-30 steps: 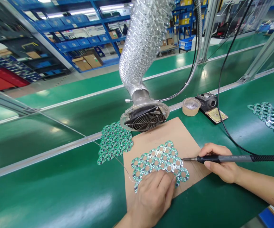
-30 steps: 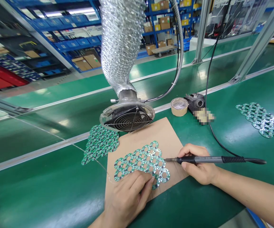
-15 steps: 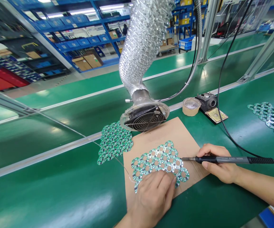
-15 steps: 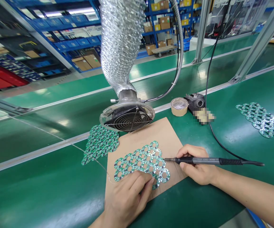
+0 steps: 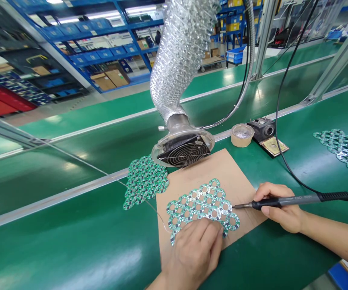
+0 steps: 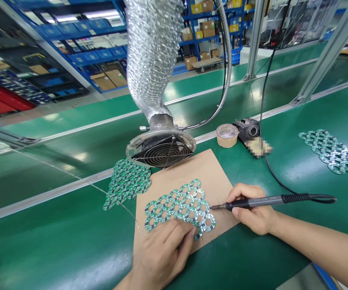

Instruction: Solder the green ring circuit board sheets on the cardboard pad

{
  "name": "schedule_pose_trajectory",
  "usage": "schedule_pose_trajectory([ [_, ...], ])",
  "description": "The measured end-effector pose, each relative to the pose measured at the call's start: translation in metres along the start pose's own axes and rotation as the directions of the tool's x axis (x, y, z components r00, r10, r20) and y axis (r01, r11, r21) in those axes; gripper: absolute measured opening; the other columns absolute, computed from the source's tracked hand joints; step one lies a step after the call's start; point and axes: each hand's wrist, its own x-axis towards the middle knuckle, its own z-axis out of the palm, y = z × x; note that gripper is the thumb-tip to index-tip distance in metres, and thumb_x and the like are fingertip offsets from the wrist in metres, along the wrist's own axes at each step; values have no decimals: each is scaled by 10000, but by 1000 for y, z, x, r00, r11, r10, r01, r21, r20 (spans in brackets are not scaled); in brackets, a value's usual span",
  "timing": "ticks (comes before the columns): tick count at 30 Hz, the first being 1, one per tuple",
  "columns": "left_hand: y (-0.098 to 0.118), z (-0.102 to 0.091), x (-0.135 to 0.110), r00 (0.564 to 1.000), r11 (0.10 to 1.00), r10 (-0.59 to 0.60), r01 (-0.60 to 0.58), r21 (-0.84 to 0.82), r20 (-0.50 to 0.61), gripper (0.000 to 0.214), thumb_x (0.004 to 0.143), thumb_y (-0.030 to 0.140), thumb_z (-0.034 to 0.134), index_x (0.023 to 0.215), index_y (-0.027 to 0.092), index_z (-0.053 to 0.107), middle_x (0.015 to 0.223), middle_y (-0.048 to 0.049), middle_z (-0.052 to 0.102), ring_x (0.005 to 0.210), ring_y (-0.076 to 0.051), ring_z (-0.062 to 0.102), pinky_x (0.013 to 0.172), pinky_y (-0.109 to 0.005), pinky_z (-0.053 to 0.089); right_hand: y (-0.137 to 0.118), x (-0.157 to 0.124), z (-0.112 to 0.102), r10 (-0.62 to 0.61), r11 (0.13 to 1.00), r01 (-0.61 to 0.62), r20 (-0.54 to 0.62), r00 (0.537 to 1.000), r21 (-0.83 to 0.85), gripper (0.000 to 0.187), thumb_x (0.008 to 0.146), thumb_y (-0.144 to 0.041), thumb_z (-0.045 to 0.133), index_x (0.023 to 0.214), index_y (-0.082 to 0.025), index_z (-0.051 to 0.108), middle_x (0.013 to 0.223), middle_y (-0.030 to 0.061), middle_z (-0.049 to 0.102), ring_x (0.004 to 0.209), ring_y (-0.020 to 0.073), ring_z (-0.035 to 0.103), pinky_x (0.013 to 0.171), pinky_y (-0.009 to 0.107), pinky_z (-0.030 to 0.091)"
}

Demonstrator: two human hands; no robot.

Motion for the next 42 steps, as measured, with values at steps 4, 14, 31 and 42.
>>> schedule_pose_trajectory([
  [4, 0, 1, 1, 1000, 1000, -3, 3, 8, 6, 73, 857, 142, 526, 816, 187, 567, 655, 12, 551, 600, -123, 520, 570, -267, 387, -1, 1, 1, 11, 1000, -11, 11, 1000, -8, 96, 773, -214, 523, 856, -196, 568, 669, -11, 545, 561, 128, 460, 525, 263, 328],
  [14, -1, 2, 0, 1000, 1000, 15, -15, -10, 15, 62, 847, 136, 537, 821, 187, 561, 658, 10, 557, 598, -130, 524, 562, -274, 384, -2, 1, 2, 21, 1000, -20, 9, 1000, -6, 96, 774, -213, 522, 857, -195, 566, 668, -10, 544, 559, 130, 459, 528, 265, 324],
  [31, 2, 1, 3, 999, 999, 30, -30, 32, 18, 82, 861, 146, 511, 824, 190, 570, 649, 10, 555, 594, -129, 535, 555, -271, 392, -3, 1, 1, 12, 1000, -12, 20, 1000, -8, 99, 781, -230, 510, 859, -196, 561, 658, -4, 545, 552, 135, 464, 518, 265, 339],
  [42, 3, 1, 2, 997, 994, 53, -57, 89, 50, 121, 869, 145, 481, 787, 194, 557, 626, 13, 518, 556, -133, 502, 522, -277, 363, -6, 3, 1, 5, 1000, -3, 61, 998, -30, 101, 784, -256, 511, 834, -183, 560, 635, 7, 561, 521, 138, 474, 487, 264, 351],
])
